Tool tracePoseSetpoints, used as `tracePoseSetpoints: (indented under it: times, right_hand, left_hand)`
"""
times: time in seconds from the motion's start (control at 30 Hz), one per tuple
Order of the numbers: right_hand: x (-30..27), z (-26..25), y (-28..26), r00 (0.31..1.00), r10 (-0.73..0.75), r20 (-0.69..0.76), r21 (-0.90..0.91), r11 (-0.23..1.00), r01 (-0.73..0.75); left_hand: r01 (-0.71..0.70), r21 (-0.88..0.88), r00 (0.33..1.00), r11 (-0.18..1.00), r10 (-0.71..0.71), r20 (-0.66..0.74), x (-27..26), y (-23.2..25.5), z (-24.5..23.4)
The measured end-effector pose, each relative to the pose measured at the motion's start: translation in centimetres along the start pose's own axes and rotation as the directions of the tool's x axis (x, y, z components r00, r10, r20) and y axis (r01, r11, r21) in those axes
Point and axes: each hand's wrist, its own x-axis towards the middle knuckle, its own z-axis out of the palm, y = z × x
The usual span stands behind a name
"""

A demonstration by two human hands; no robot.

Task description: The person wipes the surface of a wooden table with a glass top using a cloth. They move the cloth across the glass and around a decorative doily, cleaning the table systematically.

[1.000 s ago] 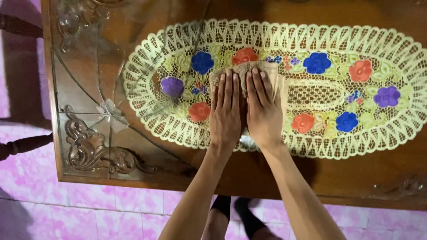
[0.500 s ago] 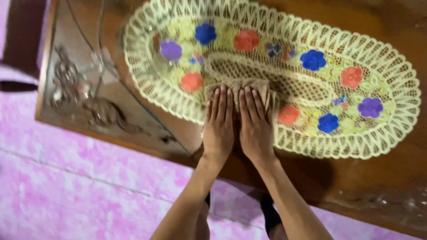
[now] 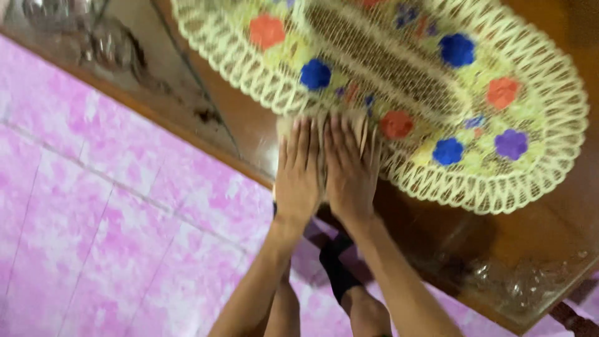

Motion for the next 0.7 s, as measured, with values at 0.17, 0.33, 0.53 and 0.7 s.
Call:
tracePoseSetpoints:
  times: [0.17, 0.33, 0.53, 0.7]
  right_hand:
    - [4.8, 4.3, 1.2, 0.988, -0.099, -0.121, 0.44, 0.887, 0.142]
    - [5.4, 5.0, 2.3, 0.978, -0.172, -0.118, 0.698, 0.687, 0.204]
    - [1.4, 2.9, 3.7, 0.969, -0.242, -0.056, 0.699, 0.683, 0.211]
    - [-2.3, 4.8, 4.9, 0.952, -0.276, -0.135, 0.625, 0.722, 0.298]
  left_hand:
    - [0.072, 0.154, 0.995, 0.985, -0.082, 0.057, 4.7, -1.3, 0.7]
    - [0.149, 0.37, 0.971, 0.917, -0.207, 0.121, 5.1, -0.4, 1.2]
    - [0.172, 0.227, 0.979, 0.959, -0.191, 0.066, 1.2, 1.2, 0.4]
    - [0.204, 0.149, 0.979, 0.968, -0.202, -0.028, -2.7, 3.5, 1.9]
